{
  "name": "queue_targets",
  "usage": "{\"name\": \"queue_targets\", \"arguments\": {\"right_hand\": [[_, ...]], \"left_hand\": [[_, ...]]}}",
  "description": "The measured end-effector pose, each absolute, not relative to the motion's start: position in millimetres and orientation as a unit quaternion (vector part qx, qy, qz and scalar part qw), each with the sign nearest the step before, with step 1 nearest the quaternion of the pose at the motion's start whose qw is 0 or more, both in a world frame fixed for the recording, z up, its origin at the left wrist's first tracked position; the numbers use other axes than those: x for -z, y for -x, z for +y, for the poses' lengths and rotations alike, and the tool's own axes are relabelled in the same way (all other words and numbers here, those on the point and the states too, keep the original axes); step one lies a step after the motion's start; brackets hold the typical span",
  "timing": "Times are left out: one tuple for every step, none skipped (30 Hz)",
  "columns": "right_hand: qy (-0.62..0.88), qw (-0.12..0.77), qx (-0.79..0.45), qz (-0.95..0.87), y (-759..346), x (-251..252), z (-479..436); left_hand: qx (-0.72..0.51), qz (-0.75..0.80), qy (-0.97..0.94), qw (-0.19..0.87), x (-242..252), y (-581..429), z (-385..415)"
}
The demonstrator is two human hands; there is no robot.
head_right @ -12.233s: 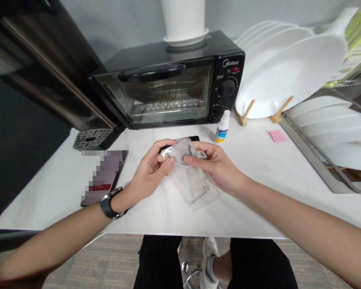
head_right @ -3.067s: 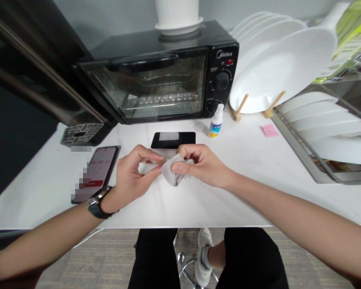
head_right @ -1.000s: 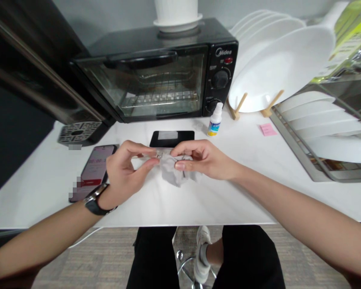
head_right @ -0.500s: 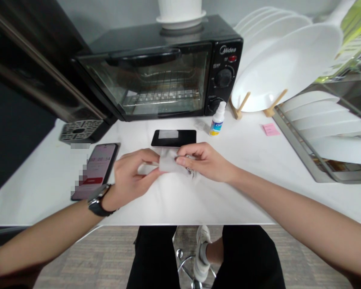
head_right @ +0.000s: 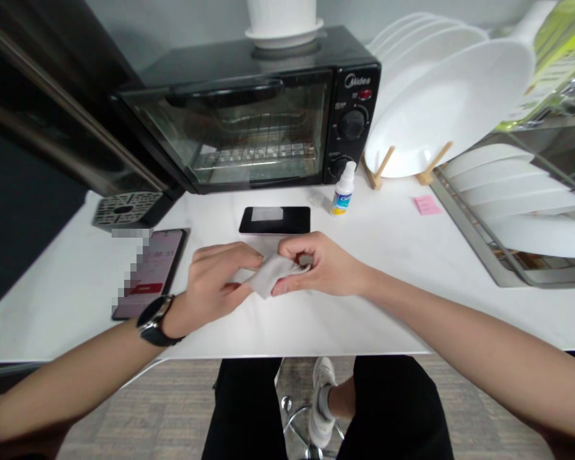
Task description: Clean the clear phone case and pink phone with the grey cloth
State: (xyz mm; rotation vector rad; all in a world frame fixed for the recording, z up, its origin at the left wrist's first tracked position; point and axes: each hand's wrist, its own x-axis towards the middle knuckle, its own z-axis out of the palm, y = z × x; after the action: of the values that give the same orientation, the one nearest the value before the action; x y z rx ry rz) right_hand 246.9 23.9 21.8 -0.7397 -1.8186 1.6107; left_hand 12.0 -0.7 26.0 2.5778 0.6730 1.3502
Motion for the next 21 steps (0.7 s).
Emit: {"name": "queue_targets", "arguments": {"right_hand": [[0.277, 0.297, -0.608, -0.682, -246, -22, 22], [0.274, 0.297, -0.616, -0.676, -246, -22, 22], [0.272, 0.297, -0.626, -0.668, -247, -22, 22], [0.274, 0.296, -0.635, -0.659, -249, -23, 24], [0.279, 0.29, -0.642, -0.653, -251, -23, 26], [0.284, 0.279, -0.647, -0.65, -254, -24, 28], [0.285, 0.271, -0.651, -0.65, -256, -24, 30], [0.281, 0.269, -0.652, -0.651, -257, -25, 32], [0.275, 0.273, -0.651, -0.653, -257, -25, 33], [0.269, 0.28, -0.649, -0.654, -256, -25, 33], [0.265, 0.291, -0.645, -0.655, -254, -24, 31], [0.265, 0.302, -0.64, -0.656, -252, -24, 29], [0.266, 0.311, -0.634, -0.656, -249, -24, 27], [0.268, 0.317, -0.631, -0.656, -246, -24, 24], [0.27, 0.321, -0.628, -0.656, -244, -24, 22], [0.272, 0.322, -0.627, -0.655, -243, -25, 20], [0.275, 0.322, -0.627, -0.654, -242, -26, 19], [0.281, 0.32, -0.628, -0.652, -243, -27, 19], [0.288, 0.317, -0.631, -0.648, -244, -28, 20], [0.292, 0.313, -0.636, -0.641, -246, -28, 21], [0.29, 0.308, -0.646, -0.635, -248, -29, 23]], "left_hand": [[-0.45, 0.231, -0.859, 0.081, -26, -11, -1], [-0.458, 0.237, -0.852, 0.084, -25, -11, -1], [-0.474, 0.243, -0.842, 0.086, -24, -10, 0], [-0.494, 0.253, -0.827, 0.089, -23, -9, 1], [-0.515, 0.265, -0.81, 0.091, -22, -8, 2], [-0.535, 0.278, -0.793, 0.092, -20, -8, 3], [-0.549, 0.29, -0.778, 0.092, -20, -7, 4], [-0.558, 0.292, -0.771, 0.09, -19, -7, 5], [-0.559, 0.289, -0.772, 0.088, -19, -8, 5], [-0.551, 0.279, -0.781, 0.087, -20, -9, 5], [-0.539, 0.265, -0.795, 0.085, -21, -10, 5], [-0.524, 0.25, -0.81, 0.085, -22, -11, 4], [-0.507, 0.232, -0.825, 0.086, -23, -12, 3], [-0.49, 0.218, -0.839, 0.089, -24, -13, 2], [-0.477, 0.205, -0.85, 0.092, -25, -14, 1], [-0.47, 0.195, -0.856, 0.095, -26, -14, 0], [-0.469, 0.193, -0.856, 0.098, -25, -14, 0], [-0.478, 0.203, -0.849, 0.102, -25, -14, -1], [-0.496, 0.223, -0.832, 0.106, -23, -13, -1], [-0.518, 0.252, -0.81, 0.11, -22, -12, 0], [-0.539, 0.28, -0.786, 0.114, -20, -11, 0]]}}
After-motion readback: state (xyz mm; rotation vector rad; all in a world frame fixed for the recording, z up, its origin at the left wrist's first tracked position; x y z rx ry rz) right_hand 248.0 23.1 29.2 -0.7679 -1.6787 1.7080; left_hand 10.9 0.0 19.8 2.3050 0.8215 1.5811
